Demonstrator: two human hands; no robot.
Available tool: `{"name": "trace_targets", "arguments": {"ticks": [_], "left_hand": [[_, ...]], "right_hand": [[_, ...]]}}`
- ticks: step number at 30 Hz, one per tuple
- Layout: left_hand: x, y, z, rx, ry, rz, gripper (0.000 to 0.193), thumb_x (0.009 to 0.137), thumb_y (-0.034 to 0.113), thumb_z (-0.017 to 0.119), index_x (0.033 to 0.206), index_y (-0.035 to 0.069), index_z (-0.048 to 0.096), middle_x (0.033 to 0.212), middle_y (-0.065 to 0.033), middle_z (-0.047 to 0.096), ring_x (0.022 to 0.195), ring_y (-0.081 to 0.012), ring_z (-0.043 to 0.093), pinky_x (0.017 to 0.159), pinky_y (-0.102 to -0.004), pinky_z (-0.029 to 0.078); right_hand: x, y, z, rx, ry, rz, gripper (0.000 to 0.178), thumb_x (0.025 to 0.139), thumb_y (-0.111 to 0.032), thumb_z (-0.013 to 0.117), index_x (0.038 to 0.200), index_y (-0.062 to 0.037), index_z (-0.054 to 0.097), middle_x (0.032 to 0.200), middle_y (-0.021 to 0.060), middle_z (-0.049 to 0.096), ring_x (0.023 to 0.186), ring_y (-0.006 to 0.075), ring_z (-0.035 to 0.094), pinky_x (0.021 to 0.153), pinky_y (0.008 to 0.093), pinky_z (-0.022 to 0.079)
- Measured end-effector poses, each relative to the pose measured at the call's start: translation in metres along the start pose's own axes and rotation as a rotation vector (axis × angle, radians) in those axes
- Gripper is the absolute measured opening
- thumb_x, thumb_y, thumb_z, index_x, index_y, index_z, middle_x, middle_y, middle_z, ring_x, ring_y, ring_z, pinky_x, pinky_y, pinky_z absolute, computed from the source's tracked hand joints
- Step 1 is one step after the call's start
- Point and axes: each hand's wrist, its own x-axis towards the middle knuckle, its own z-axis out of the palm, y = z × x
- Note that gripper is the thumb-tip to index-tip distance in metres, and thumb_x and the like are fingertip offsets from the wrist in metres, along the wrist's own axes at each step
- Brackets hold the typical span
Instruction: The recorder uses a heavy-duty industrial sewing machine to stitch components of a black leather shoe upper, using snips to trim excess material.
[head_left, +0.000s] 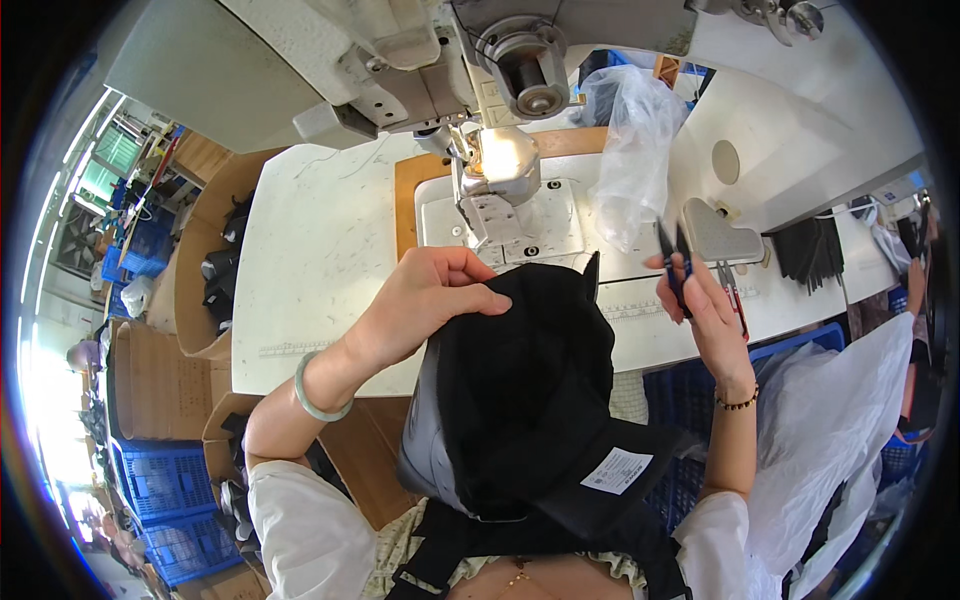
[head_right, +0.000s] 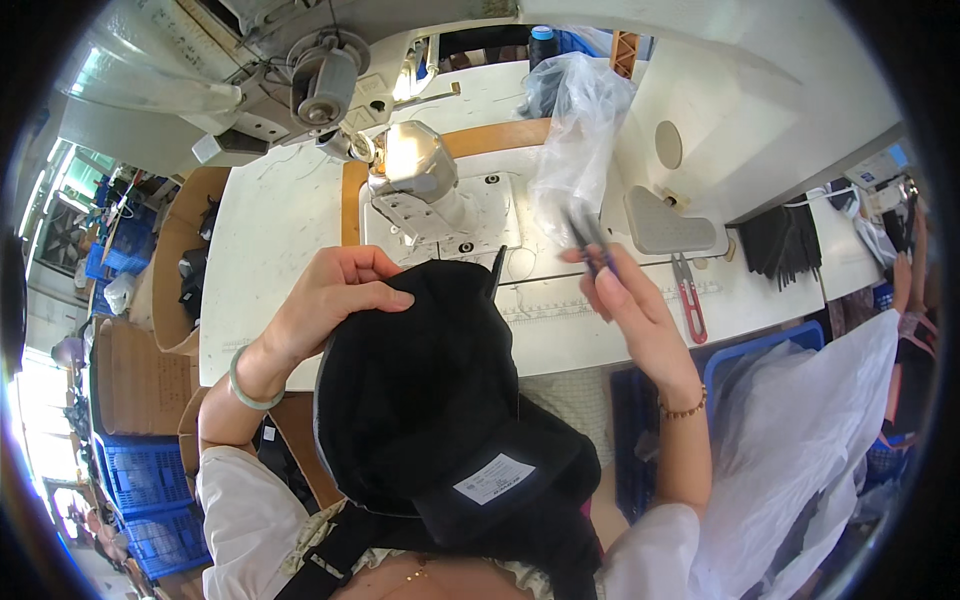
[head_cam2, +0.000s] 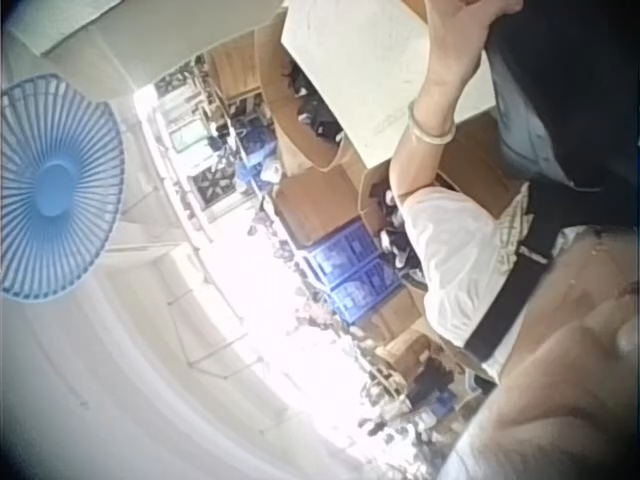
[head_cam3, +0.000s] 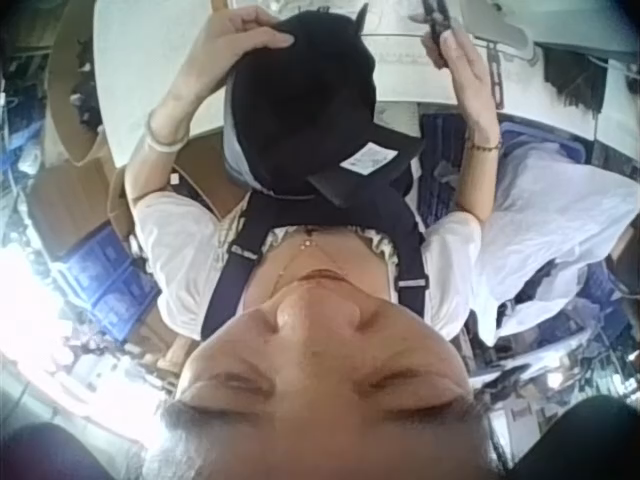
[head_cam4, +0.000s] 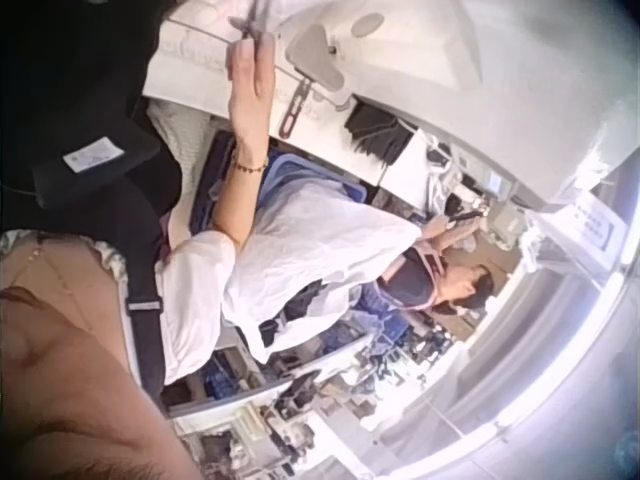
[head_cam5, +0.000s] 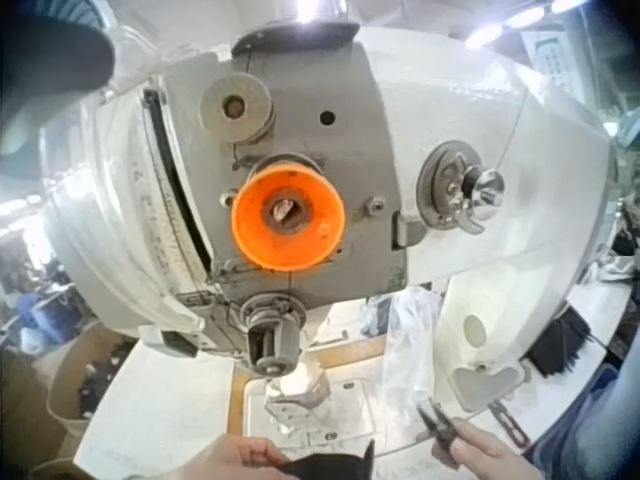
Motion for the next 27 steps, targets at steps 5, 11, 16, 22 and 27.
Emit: {"name": "trace_targets", "arguments": {"ticks": [5, 11, 16, 22, 27], "left_hand": [[0.001, 0.002, 0.004, 0.053, -0.017, 0.014, 0.016, 0.074, 0.003, 0.066, 0.088, -0.003, 0.060, 0.078, -0.0056, 0.064, 0.071, -0.0076, 0.059, 0.066, -0.0180, 0.045], [0.000, 0.000, 0.004, -0.010, -0.054, -0.013, 0.017, 0.074, 0.003, 0.066, 0.089, -0.003, 0.060, 0.080, -0.0065, 0.065, 0.072, -0.0076, 0.060, 0.066, -0.0178, 0.045], [-0.001, 0.003, 0.004, -0.020, -0.071, -0.016, 0.017, 0.075, 0.002, 0.065, 0.090, -0.004, 0.060, 0.080, -0.0069, 0.065, 0.072, -0.0077, 0.061, 0.067, -0.0176, 0.046], [0.000, 0.004, 0.004, -0.043, -0.088, -0.015, 0.016, 0.075, 0.001, 0.065, 0.090, -0.004, 0.060, 0.081, -0.0072, 0.065, 0.073, -0.0078, 0.061, 0.067, -0.0176, 0.047], [0.000, 0.003, 0.004, -0.053, -0.089, -0.006, 0.016, 0.075, 0.001, 0.065, 0.090, -0.004, 0.060, 0.081, -0.0073, 0.065, 0.073, -0.0080, 0.061, 0.067, -0.0177, 0.047]], "right_hand": [[0.024, -0.047, 0.027, -0.514, -0.173, -0.533, 0.032, 0.087, -0.022, 0.057, 0.112, -0.0029, 0.053, 0.088, 0.0060, 0.054, 0.074, 0.0163, 0.052, 0.066, 0.0270, 0.040], [0.070, -0.055, 0.031, -0.904, -0.332, -0.804, 0.036, 0.069, -0.038, 0.070, 0.098, -0.0172, 0.066, 0.074, -0.0002, 0.053, 0.069, 0.0177, 0.051, 0.063, 0.0294, 0.040], [0.080, -0.058, 0.030, -0.967, -0.429, -0.872, 0.033, 0.070, -0.038, 0.069, 0.097, -0.0182, 0.067, 0.070, -0.0018, 0.052, 0.069, 0.0154, 0.050, 0.064, 0.0290, 0.039], [0.087, -0.052, 0.035, -0.949, -0.443, -0.982, 0.031, 0.066, -0.036, 0.071, 0.092, -0.0189, 0.069, 0.068, -0.0044, 0.052, 0.066, 0.0139, 0.049, 0.062, 0.0272, 0.037], [0.088, -0.051, 0.036, -0.986, -0.415, -1.069, 0.033, 0.062, -0.037, 0.072, 0.090, -0.0202, 0.070, 0.067, -0.0062, 0.052, 0.063, 0.0125, 0.047, 0.060, 0.0263, 0.035]]}}
